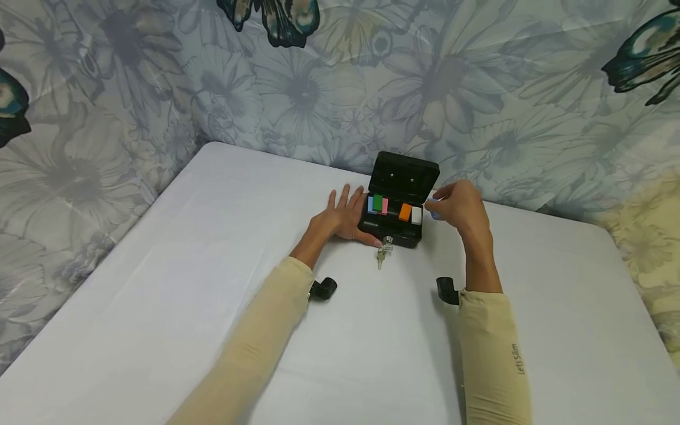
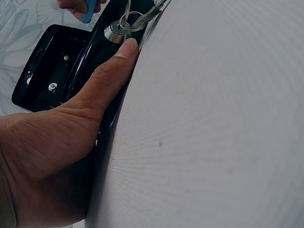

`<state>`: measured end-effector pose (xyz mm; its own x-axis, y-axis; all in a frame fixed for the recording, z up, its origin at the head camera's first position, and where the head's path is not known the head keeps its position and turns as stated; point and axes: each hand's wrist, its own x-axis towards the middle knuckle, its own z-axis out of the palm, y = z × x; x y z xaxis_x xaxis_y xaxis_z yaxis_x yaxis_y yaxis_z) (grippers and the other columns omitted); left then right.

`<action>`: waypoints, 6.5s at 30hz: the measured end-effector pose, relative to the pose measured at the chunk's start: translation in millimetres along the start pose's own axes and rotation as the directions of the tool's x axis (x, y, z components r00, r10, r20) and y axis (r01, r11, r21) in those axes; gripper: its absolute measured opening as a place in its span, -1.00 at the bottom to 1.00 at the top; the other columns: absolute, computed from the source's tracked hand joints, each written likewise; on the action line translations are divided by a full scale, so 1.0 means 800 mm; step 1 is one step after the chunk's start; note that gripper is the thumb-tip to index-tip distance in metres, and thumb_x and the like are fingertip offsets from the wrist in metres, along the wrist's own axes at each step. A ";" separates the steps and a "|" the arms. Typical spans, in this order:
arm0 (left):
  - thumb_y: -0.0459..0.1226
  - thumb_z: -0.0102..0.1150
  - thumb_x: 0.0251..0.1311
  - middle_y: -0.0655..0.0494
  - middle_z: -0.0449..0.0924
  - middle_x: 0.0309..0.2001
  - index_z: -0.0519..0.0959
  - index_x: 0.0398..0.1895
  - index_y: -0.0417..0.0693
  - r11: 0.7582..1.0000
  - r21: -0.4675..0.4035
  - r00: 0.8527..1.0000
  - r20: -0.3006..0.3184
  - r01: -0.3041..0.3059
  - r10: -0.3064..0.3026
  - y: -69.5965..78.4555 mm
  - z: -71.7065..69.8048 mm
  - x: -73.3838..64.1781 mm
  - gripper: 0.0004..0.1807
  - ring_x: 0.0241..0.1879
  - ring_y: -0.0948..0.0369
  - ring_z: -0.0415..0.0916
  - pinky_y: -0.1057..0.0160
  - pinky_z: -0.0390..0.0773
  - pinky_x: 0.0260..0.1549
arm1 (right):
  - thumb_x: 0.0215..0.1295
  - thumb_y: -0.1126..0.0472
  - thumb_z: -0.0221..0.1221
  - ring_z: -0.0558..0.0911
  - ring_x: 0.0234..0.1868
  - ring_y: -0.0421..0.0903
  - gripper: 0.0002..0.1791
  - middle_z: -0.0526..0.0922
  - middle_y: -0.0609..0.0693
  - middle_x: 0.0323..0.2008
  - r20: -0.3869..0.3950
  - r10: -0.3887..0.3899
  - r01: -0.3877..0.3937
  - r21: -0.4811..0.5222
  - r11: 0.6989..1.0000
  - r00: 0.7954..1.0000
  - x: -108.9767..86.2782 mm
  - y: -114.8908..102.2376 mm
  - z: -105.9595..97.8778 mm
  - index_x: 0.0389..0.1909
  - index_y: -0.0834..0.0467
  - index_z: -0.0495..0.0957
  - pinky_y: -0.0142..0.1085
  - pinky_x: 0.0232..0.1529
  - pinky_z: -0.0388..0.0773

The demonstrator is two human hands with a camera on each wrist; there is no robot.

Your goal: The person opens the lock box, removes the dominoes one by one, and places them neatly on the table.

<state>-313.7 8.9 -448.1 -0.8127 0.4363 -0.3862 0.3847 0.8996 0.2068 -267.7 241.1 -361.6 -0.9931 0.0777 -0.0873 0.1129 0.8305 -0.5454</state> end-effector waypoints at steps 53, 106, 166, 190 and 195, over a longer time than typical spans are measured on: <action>0.48 0.14 0.19 0.09 -0.76 0.70 -0.54 0.70 0.01 1.000 -0.011 1.000 0.014 0.009 -0.009 -0.004 0.003 0.010 0.43 0.67 -0.02 -0.84 -0.17 -0.60 0.64 | 0.23 0.26 0.26 0.76 -0.50 -0.08 -0.70 0.67 0.09 -0.48 0.297 0.238 -0.173 -0.229 0.958 0.925 0.011 0.051 -0.009 -0.12 0.39 0.58 -0.30 -0.45 0.56; 0.50 0.15 0.17 0.12 -0.76 0.70 -0.54 0.70 0.01 1.000 -0.013 1.000 0.019 0.016 -0.016 -0.006 0.004 0.016 0.44 0.67 -0.02 -0.84 -0.18 -0.61 0.63 | 0.39 0.31 0.29 0.68 -0.38 0.10 -0.80 0.76 0.39 -0.23 -0.169 -0.108 0.119 0.058 0.991 0.980 0.004 -0.013 0.035 -0.17 0.41 0.72 -0.36 -0.48 0.46; 0.46 0.13 0.22 0.09 -0.68 0.72 -0.49 0.71 -0.01 1.000 -0.026 1.000 -0.001 -0.009 0.009 -0.003 -0.002 -0.001 0.39 0.69 -0.03 -0.78 -0.17 -0.54 0.65 | 0.34 0.37 0.23 0.71 -0.13 0.26 -0.73 0.74 0.39 -0.11 -0.128 -0.198 0.210 0.088 0.974 0.972 0.004 -0.023 0.046 0.00 0.39 0.70 0.03 -0.07 0.69; 0.50 0.13 0.18 0.12 -0.78 0.69 -0.55 0.69 0.02 1.000 -0.004 0.999 0.029 0.014 -0.014 -0.006 0.002 0.015 0.43 0.66 -0.01 -0.86 -0.19 -0.59 0.64 | 0.42 0.29 0.20 0.65 -0.03 0.24 -0.70 0.70 0.40 -0.02 -0.038 -0.161 0.163 0.067 0.984 0.986 -0.003 -0.008 -0.002 0.08 0.35 0.66 -0.32 -0.28 0.49; 0.50 0.11 0.19 0.10 -0.73 0.71 -0.51 0.70 0.00 1.000 0.008 1.000 0.010 0.008 -0.008 -0.005 0.000 0.012 0.41 0.68 -0.03 -0.81 -0.18 -0.55 0.65 | 0.42 0.29 0.18 0.70 -0.16 0.14 -0.70 0.72 0.35 -0.06 -0.015 -0.154 0.154 0.056 0.986 0.988 -0.004 0.002 -0.016 0.07 0.33 0.67 -0.27 -0.27 0.50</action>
<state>-322.7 9.2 -452.6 -0.8110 0.4297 -0.3971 0.3823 0.9030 0.1963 -264.5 249.5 -351.9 -0.9990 -0.0428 0.0100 -0.0403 0.8002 -0.5984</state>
